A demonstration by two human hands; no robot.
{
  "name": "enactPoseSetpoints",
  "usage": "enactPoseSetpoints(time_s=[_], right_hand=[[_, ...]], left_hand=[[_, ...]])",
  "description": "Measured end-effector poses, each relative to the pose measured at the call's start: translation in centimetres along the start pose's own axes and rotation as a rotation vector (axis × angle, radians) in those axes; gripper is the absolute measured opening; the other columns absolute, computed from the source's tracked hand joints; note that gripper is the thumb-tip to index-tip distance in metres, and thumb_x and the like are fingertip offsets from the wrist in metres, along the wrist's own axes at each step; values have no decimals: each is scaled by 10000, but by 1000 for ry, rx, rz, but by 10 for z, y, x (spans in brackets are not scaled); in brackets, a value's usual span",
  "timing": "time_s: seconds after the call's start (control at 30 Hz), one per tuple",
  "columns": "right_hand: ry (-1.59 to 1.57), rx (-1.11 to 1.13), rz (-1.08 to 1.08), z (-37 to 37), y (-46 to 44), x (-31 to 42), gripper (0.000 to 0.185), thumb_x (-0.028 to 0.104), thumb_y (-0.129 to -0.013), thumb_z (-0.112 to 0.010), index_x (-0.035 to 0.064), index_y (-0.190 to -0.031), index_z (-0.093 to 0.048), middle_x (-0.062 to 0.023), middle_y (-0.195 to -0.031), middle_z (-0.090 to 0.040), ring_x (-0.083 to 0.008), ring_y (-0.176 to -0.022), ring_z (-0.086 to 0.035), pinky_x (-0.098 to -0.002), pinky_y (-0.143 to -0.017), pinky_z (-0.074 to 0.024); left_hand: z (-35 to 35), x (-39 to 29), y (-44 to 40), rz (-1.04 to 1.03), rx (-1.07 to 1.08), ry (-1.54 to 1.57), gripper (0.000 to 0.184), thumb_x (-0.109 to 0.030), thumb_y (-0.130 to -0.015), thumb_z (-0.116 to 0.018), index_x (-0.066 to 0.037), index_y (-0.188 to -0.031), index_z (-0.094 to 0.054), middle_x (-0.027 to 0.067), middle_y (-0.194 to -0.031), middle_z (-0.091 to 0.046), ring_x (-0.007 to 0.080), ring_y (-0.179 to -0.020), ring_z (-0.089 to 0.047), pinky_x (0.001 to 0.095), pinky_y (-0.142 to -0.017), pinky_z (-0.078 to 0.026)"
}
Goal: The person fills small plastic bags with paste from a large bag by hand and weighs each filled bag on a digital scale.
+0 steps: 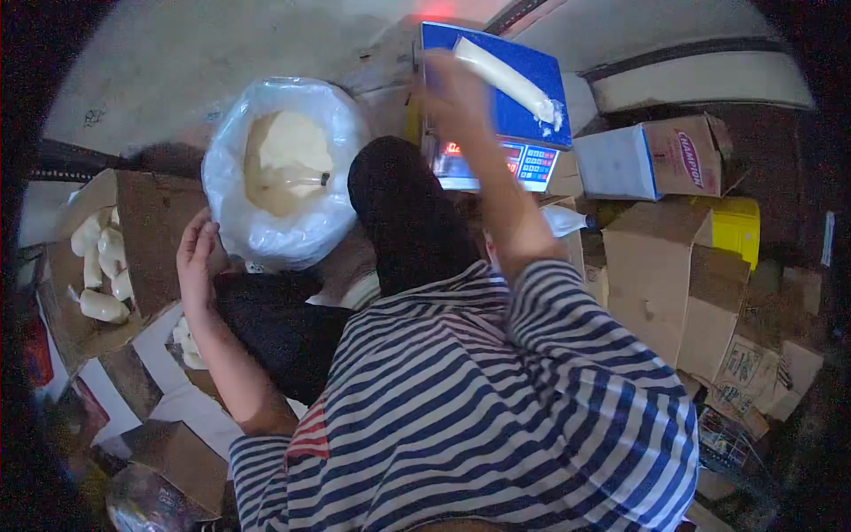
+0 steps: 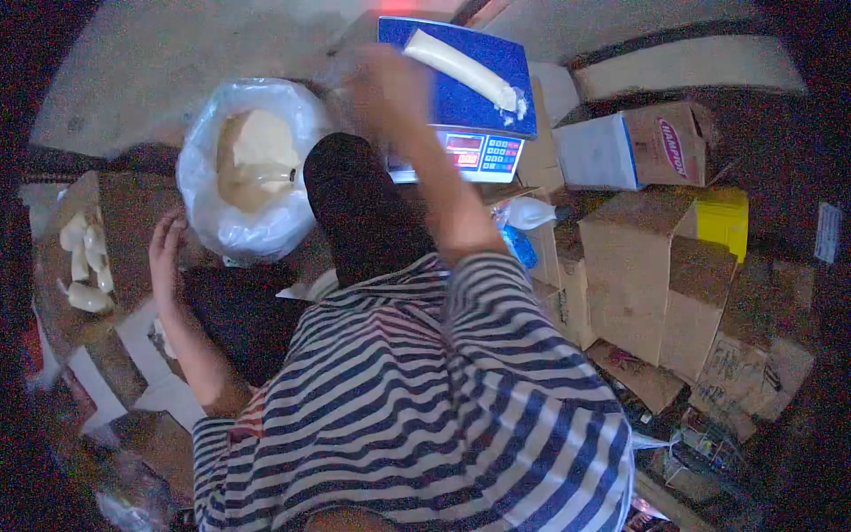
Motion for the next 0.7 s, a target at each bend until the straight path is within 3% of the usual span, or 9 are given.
enactPoseSetpoints(time_s=[0.07,0.13,0.2,0.23,0.3,0.37,0.43,0.57,0.7], right_hand=[[201,-294,-50,63,36,-79,290,207,-776,-611,61,-1027,-607,-180,-973,-606,-312,-919,-575,-394,-818,-437],[268,-416,-499,103,79,-157,251,245,-815,-579,68,-984,-638,-176,-965,-616,-309,-906,-581,-382,-821,-433],[96,-288,-633,111,108,-219,245,234,-815,-603,39,-958,-647,-137,-910,-640,-268,-880,-595,-348,-800,-436],[97,-280,-624,107,114,-233,245,234,-815,-603,39,-958,-647,-137,-910,-640,-268,-880,-595,-348,-800,-436],[-492,-303,-627,91,119,-253,245,211,-810,-634,-1,-932,-647,-85,-878,-648,-200,-854,-590,-311,-779,-436],[-449,-282,-620,85,114,-261,247,190,-800,-658,-27,-916,-644,-60,-906,-639,-144,-877,-560,-274,-791,-424],[-89,-293,-345,81,100,-273,251,193,-792,-663,-25,-915,-643,-72,-930,-643,-143,-914,-557,-265,-822,-412],[-167,-252,-411,85,82,-261,232,167,-790,-661,-35,-903,-641,-82,-918,-649,-145,-918,-569,-270,-814,-425],[184,-119,-363,120,38,-209,221,197,-806,-631,-15,-866,-648,-78,-815,-658,-137,-768,-594,-274,-701,-460]], left_hand=[[-2,-4,3,80,-59,8,365,-196,-863,-573,-11,-1174,-519,69,-1106,-557,140,-998,-506,269,-891,-377],[-3,-4,1,39,-46,-34,370,-193,-863,-571,-10,-1179,-516,70,-1106,-557,141,-1004,-505,265,-893,-375],[-6,-1,-1,7,-31,-79,375,-191,-863,-569,-8,-1185,-512,71,-1106,-557,142,-1009,-504,261,-896,-372],[-8,0,-4,6,-20,-70,378,-194,-862,-566,-5,-1186,-512,76,-1113,-556,146,-1019,-502,258,-901,-366],[-12,1,-5,6,-15,-64,382,-197,-862,-564,-3,-1188,-513,80,-1120,-554,149,-1029,-499,254,-907,-360],[-15,0,-4,10,-4,-47,387,-208,-860,-562,2,-1182,-517,83,-1127,-553,156,-1045,-493,255,-920,-347],[-12,3,-8,-4,-10,-92,387,-209,-858,-563,1,-1180,-521,86,-1130,-553,160,-1047,-492,262,-925,-344],[-8,10,-12,-9,2,-127,391,-213,-847,-573,-8,-1176,-529,88,-1125,-558,169,-1052,-490,281,-935,-336],[-5,14,-13,-16,14,-57,394,-219,-840,-580,-16,-1174,-534,92,-1130,-557,174,-1062,-485,288,-940,-332]])
Point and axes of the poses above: each hand's wrist, its own y-axis away from the middle knuckle, its own z-axis out of the back of the hand, x = y × z, the point moved 5 cm from there along -y, towards the middle knuckle
